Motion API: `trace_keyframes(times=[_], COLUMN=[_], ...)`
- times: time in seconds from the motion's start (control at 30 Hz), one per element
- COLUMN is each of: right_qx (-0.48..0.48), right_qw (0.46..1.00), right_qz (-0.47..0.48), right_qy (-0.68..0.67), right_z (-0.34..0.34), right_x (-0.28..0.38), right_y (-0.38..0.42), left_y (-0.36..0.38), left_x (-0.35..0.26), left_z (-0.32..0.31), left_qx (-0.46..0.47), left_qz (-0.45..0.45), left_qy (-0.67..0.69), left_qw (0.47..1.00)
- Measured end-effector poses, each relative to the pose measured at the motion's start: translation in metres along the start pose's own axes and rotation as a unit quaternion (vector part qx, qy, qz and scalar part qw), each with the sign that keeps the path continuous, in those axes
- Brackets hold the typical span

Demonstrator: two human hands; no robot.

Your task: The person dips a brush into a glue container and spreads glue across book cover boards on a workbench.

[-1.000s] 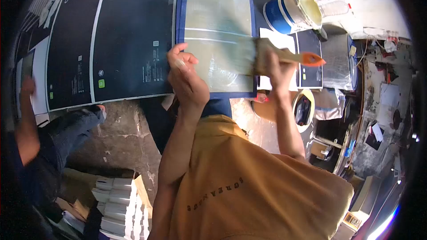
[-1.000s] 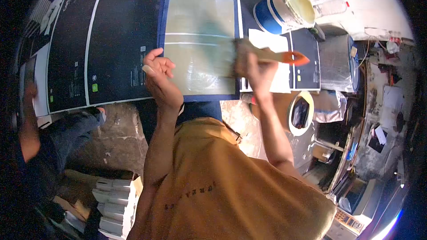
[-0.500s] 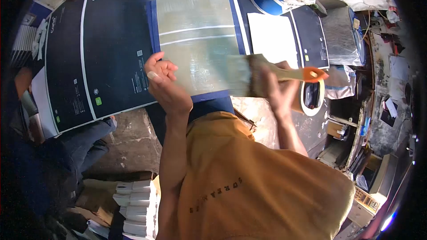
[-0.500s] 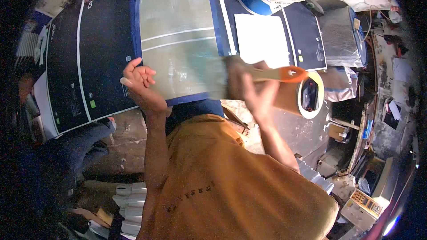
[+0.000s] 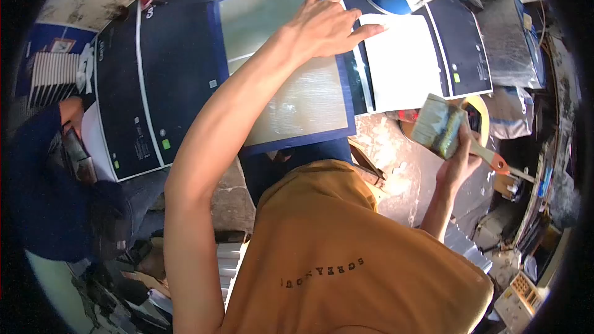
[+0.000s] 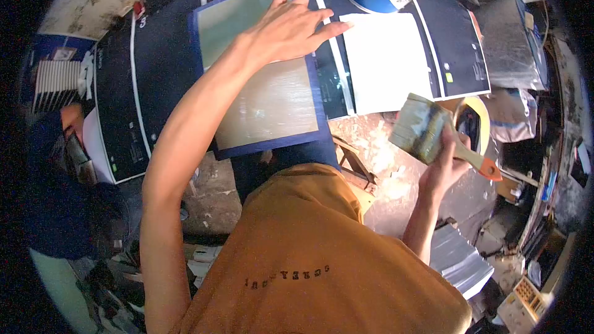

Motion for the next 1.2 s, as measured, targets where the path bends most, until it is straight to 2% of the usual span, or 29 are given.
trace_keyframes(times=[0.07,0.13,0.17,0.2,0.23,0.27,0.3,0.37,0.4,0.43,0.47,0.5,0.53,0.6,0.7,0.77,0.8,0.83,0.87,0.97,1.03,1.07,1.1,1.17,1.2], right_qx=[-0.012,-0.021,-0.014,-0.052,0.001,0.012,0.020,0.116,0.240,0.357,0.419,0.430,0.429,0.462,0.565,0.629,0.597,0.581,0.520,0.425,0.531,0.544,0.591,0.587,0.551], right_qw=[0.999,0.980,0.957,0.955,0.953,0.974,0.987,0.990,0.953,0.888,0.839,0.766,0.747,0.680,0.607,0.593,0.592,0.605,0.623,0.681,0.623,0.595,0.545,0.531,0.569], right_qz=[-0.008,-0.065,-0.083,-0.082,-0.043,-0.008,0.029,0.080,0.184,0.286,0.332,0.454,0.473,0.489,0.502,0.461,0.496,0.487,0.513,0.502,0.453,0.514,0.531,0.546,0.541], right_qy=[-0.037,-0.186,-0.278,-0.282,-0.299,-0.227,-0.154,0.022,0.037,0.051,0.099,0.146,0.187,0.291,0.247,0.199,0.219,0.245,0.282,0.321,0.353,0.293,0.270,0.275,0.284], right_z=[0.004,0.026,0.024,0.011,0.002,-0.011,-0.035,-0.081,-0.117,-0.155,-0.184,-0.216,-0.244,-0.276,-0.266,-0.254,-0.261,-0.270,-0.284,-0.329,-0.329,-0.320,-0.312,-0.308,-0.315], right_x=[0.006,-0.008,-0.002,0.006,0.009,0.013,0.024,0.035,0.050,0.069,0.083,0.085,0.075,0.073,0.070,0.091,0.097,0.107,0.111,0.080,0.070,0.071,0.080,0.088,0.092], right_y=[-0.004,-0.011,-0.017,-0.023,-0.030,-0.033,-0.032,-0.023,-0.015,-0.004,0.008,0.017,0.030,0.050,0.099,0.108,0.099,0.086,0.072,0.033,0.063,0.086,0.105,0.100,0.088], left_y=[0.002,0.010,0.014,0.018,0.024,0.025,0.037,0.067,0.074,0.086,0.102,0.116,0.110,0.115,0.113,0.113,0.113,0.112,0.111,0.110,0.116,0.110,0.103,0.104,0.104], left_x=[0.005,0.006,0.010,0.018,0.027,0.051,0.059,0.072,0.102,0.101,0.095,0.094,0.123,0.133,0.139,0.143,0.145,0.149,0.153,0.150,0.145,0.151,0.155,0.152,0.148], left_z=[0.010,0.023,0.022,0.023,0.028,0.042,0.065,0.085,0.083,0.084,0.085,0.084,0.066,0.056,0.047,0.047,0.044,0.045,0.049,0.055,0.060,0.060,0.055,0.059,0.059], left_qx=[0.032,0.052,0.003,-0.050,-0.103,-0.025,-0.006,-0.063,0.005,0.016,0.027,0.038,0.103,0.081,0.046,0.055,0.045,0.064,0.084,0.110,0.082,0.090,0.106,0.131,0.145], left_qz=[0.027,0.046,0.031,0.018,0.005,0.081,0.140,0.220,0.215,0.232,0.250,0.268,0.271,0.266,0.260,0.255,0.244,0.242,0.239,0.215,0.188,0.208,0.224,0.221,0.217], left_qy=[-0.025,-0.004,0.031,0.066,0.101,0.105,0.207,0.290,0.180,0.166,0.153,0.140,0.174,0.171,0.143,0.140,0.163,0.184,0.205,0.264,0.283,0.263,0.244,0.294,0.318], left_qw=[0.999,0.998,0.999,0.996,0.990,0.991,0.968,0.929,0.960,0.958,0.956,0.952,0.941,0.945,0.954,0.955,0.955,0.950,0.945,0.934,0.937,0.938,0.938,0.920,0.911])
Point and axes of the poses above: each hand's wrist, its own y-axis away from the middle knuckle, its own z-axis out of the back of the hand, x = y × z, the point moved 1 cm from there along -y, towards the middle knuckle, and after that the axes turned 12 degrees about x, right-handed, at the moved point
